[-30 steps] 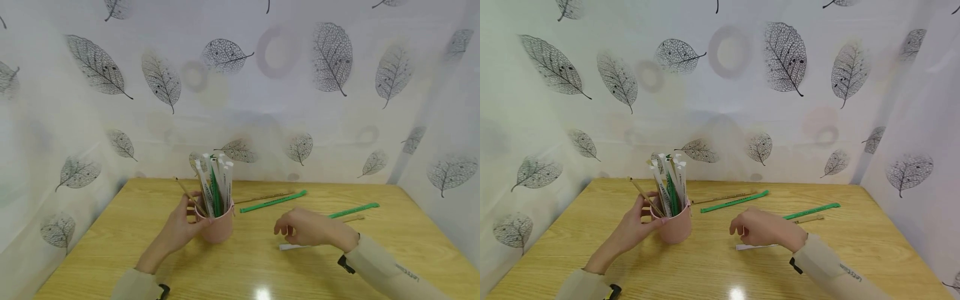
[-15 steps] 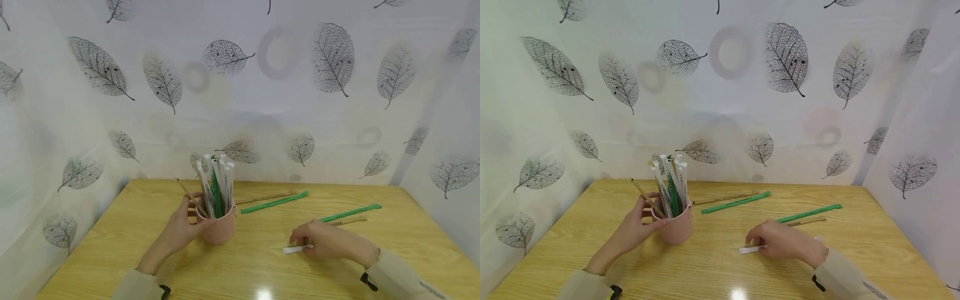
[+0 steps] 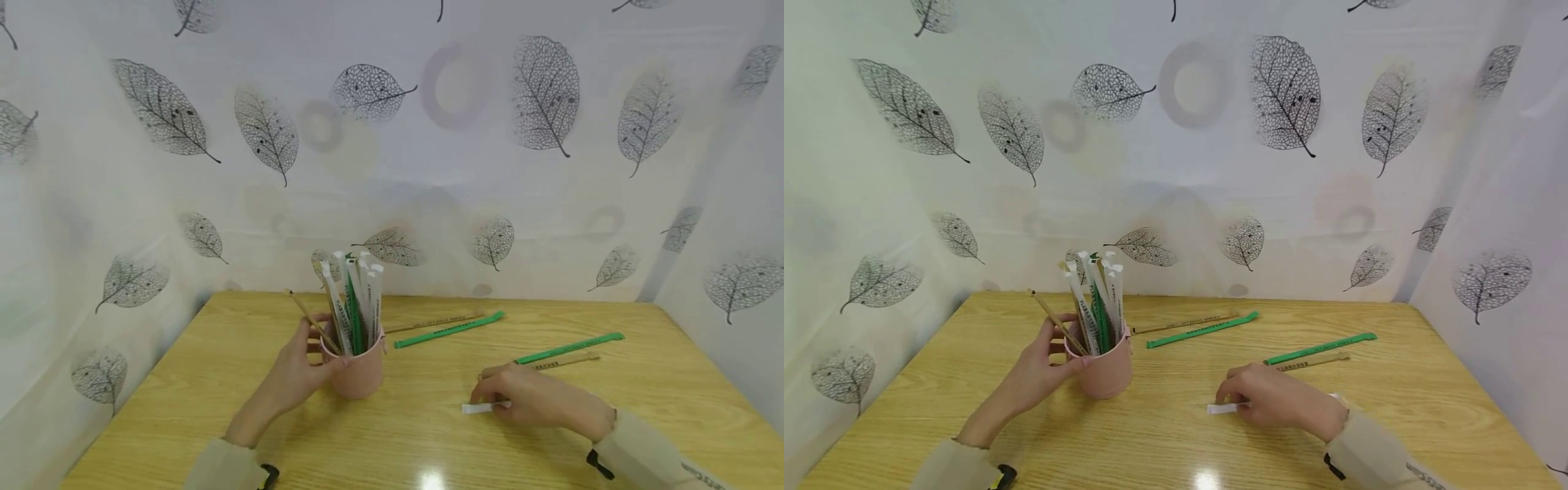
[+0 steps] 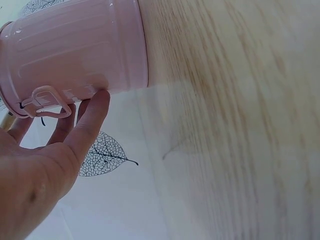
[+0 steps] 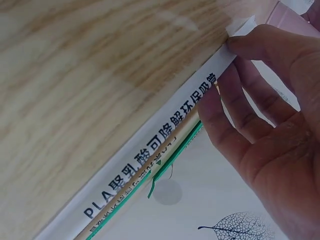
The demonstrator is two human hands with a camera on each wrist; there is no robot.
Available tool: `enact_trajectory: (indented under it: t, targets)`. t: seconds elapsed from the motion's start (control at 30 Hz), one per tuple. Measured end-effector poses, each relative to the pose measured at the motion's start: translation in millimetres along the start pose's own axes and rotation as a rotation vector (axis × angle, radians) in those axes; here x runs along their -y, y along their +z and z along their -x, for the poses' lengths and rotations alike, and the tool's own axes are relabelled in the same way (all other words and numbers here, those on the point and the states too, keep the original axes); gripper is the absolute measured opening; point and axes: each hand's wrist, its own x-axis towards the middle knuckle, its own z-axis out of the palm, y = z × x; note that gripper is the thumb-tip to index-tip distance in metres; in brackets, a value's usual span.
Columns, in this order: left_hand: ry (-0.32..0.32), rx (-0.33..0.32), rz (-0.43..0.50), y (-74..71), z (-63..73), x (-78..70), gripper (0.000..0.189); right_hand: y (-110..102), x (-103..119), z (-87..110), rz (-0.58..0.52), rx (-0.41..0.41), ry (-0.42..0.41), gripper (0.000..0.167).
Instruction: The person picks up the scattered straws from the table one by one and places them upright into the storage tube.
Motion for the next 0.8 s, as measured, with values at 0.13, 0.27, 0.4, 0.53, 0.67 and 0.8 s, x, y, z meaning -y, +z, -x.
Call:
enact_trajectory:
  t: [0.13,0.27,0.4,0.53,0.67,0.8]
  targets:
    - [0.008,0.003,0.013,-0.3,-0.3,-0.2,0.072,0.8,2.6,-0.3,0.014,0.000,0.008,0.029]
    - [0.015,0.004,0.020,-0.5,-0.4,-0.1,0.072,-0.1,5.2,-1.7,0.024,0.003,0.016,0.032]
    - [0.014,0.003,0.020,0.6,-0.3,-0.1,0.071,-4.1,8.6,-2.9,0.026,0.012,0.016,0.041]
    - [0.018,0.003,0.011,1.3,-0.8,-0.6,0.070,-12.4,14.5,-5.4,0.039,0.006,0.024,0.044]
    - [0.023,-0.005,0.003,1.0,-0.6,-1.1,0.070,-24.9,21.6,-12.9,0.056,-0.028,0.053,0.046]
    - [0.028,-0.008,0.003,-2.1,0.8,-0.5,0.070,-38.0,27.3,-24.6,0.070,-0.087,0.071,0.050]
